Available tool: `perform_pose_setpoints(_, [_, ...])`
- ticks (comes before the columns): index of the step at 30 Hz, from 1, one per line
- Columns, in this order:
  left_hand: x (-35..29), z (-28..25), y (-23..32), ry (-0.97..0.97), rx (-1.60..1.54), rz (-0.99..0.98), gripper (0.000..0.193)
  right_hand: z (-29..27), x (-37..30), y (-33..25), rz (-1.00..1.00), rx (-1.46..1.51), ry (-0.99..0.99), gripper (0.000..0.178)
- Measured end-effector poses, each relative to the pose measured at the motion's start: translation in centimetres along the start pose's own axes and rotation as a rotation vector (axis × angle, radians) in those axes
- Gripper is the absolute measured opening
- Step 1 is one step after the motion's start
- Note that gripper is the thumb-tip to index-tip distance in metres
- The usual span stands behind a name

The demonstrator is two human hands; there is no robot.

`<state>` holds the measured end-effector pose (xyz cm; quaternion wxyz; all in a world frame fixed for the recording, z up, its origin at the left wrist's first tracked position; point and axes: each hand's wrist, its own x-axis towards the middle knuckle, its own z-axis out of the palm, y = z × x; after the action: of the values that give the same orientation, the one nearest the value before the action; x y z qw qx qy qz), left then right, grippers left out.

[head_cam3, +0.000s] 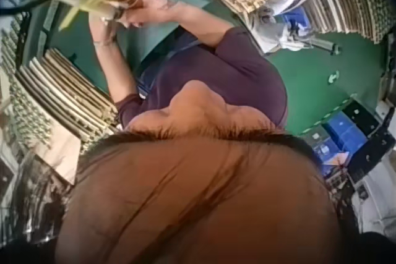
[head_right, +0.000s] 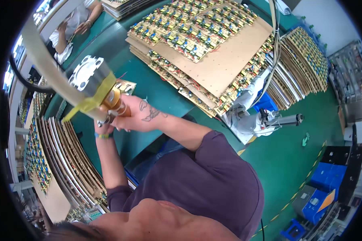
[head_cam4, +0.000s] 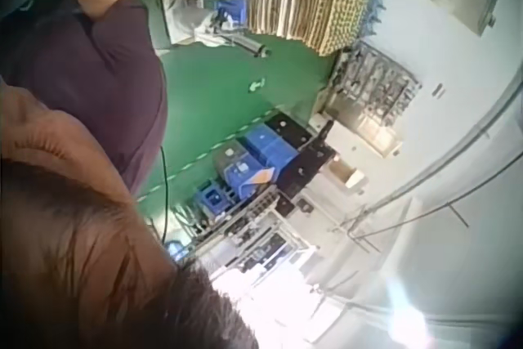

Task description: Assembling and testing circuit boards in an electronics factory setting.

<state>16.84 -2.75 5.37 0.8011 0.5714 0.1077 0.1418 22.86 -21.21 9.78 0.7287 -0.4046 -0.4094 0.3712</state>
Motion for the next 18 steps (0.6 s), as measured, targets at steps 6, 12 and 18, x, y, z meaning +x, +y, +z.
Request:
perform_pose_setpoints(6, [6.2, 9.6, 1.3, -0.407, -0.062, -0.129, 0.042, 0.2, -2.3, -1.5, -0.019, 0.083, -0.099, 0.045])
perform_pose_setpoints(12, [7.3, 7.6, -2.2, -0.300, -0.037, -0.160, 0.041, -2.1, -3.3, -0.8, -0.177, -0.197, 0.053, 0.053])
perform_pose_setpoints(18, [7.5, 2.6, -2.5, -0.165, -0.065, -0.079, 0.037, -3.1, -6.3, -6.5, -0.060, -1.044, 0.126, 0.069])
